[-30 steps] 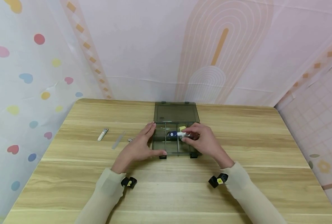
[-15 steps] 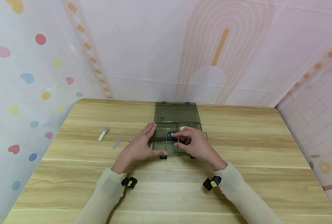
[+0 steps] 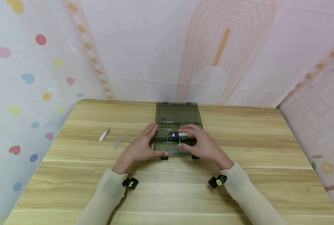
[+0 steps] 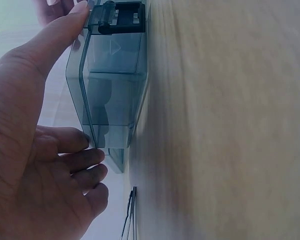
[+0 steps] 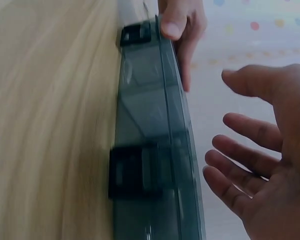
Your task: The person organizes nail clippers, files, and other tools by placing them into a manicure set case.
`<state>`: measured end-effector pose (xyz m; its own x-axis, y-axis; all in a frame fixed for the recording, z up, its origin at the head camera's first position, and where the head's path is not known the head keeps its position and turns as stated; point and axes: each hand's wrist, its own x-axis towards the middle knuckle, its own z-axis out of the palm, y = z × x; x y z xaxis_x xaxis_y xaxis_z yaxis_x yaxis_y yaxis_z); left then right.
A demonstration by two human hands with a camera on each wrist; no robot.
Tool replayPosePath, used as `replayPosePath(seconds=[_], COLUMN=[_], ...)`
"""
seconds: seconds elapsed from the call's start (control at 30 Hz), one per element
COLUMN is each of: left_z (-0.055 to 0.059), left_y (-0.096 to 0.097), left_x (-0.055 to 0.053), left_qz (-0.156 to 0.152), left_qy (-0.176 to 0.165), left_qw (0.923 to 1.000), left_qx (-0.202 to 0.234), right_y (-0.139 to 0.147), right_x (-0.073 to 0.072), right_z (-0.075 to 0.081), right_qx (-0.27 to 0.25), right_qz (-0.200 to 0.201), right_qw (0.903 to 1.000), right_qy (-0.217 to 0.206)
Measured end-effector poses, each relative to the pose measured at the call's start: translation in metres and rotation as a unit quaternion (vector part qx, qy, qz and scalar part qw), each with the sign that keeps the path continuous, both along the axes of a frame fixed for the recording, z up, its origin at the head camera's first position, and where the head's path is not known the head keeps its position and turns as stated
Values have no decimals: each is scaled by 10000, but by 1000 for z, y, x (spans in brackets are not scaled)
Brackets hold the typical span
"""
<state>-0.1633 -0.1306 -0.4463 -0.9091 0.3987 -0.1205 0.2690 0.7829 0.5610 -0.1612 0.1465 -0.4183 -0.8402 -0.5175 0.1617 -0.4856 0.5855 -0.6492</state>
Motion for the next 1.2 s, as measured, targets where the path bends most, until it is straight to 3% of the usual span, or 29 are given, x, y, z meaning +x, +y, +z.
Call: replayPosePath(seconds=[0.53,0.87,1.2], left_z=[1,0,-2], left_y=[-1,-3,-4], left_x=[2,2,2], left_qz=[62,74,76], left_qy=[-95,-74,-38], left_qw=[9999,9999,9999], left_qx=[39,33,59], right_y=[39,57,64], right_x=[-6,-9,-13], right_z=[-8,-13,-22], right_qx=[471,649,628], right_qz=[-63,-133,-4], right_qw=[9988,9955,9935], right_qy=[-146,-676,-946])
